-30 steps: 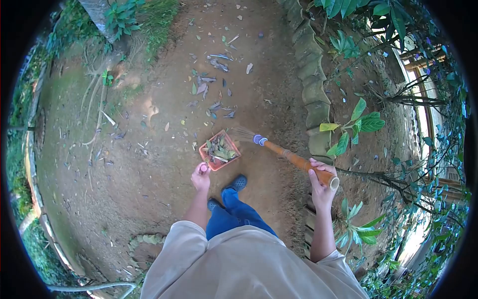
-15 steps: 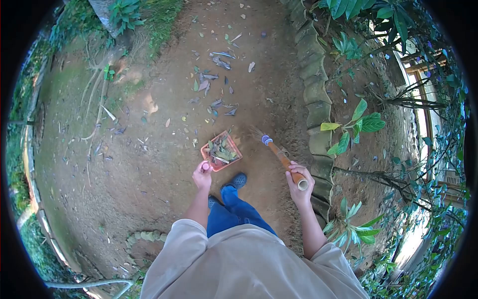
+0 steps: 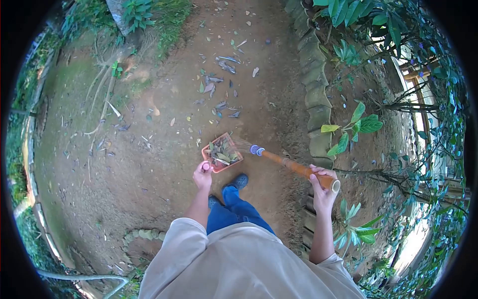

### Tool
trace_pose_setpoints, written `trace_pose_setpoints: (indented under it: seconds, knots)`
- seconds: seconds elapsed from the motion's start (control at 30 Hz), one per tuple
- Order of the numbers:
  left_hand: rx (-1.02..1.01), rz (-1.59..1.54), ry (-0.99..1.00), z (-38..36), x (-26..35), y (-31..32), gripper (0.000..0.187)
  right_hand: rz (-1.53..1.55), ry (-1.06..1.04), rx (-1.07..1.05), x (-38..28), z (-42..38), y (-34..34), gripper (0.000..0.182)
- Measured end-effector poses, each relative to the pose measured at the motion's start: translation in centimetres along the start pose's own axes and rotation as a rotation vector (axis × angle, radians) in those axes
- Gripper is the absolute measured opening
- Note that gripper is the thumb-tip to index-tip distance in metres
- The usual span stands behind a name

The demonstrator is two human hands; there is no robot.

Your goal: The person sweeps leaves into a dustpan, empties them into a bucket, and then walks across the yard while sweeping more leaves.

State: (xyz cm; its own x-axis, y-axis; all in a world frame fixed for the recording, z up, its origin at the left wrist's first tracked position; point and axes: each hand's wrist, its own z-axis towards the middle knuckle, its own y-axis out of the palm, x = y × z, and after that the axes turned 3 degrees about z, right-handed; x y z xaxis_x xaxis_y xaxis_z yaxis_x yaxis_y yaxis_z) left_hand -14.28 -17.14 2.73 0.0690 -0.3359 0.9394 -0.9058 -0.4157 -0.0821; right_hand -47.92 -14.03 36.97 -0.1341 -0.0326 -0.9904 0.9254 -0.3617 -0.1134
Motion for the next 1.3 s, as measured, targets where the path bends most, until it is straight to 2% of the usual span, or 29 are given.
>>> trace_pose_setpoints:
  seconds: [0.27, 0.47, 0.77, 0.97, 1.07, 1.23, 1.3]
  knots:
    - [0.076, 0.048, -0.022, -2.5, 1.9, -4.3, 0.041, -0.053, -0.127, -0.017, -0.3, -1.3, 1.8, 0.022]
    - [0.153, -0.072, -0.012, -3.9, 0.3, -9.4, 0.041, -0.142, -0.19, -0.091, -0.3, -2.3, 4.8, 0.019]
    - [0.435, -0.235, 0.002, -6.0, -1.7, -16.7, 0.036, -0.129, -0.223, -0.255, 1.9, -2.4, 10.0, 0.019]
    - [0.592, -0.152, -0.065, -7.2, -1.1, -17.9, 0.037, -0.153, -0.303, -0.366, 2.6, -0.6, 17.0, 0.017]
    - [0.604, -0.134, -0.093, -6.5, -1.8, -17.9, 0.042, -0.155, -0.351, -0.468, 3.4, 1.3, 20.2, 0.018]
    - [0.709, -0.102, -0.116, -4.7, -2.3, -16.1, 0.039, -0.177, -0.46, -0.681, 6.1, 4.7, 24.0, 0.022]
    - [0.733, -0.101, -0.141, -4.2, -2.3, -15.5, 0.039, -0.178, -0.415, -0.732, 6.7, 5.1, 24.7, 0.022]
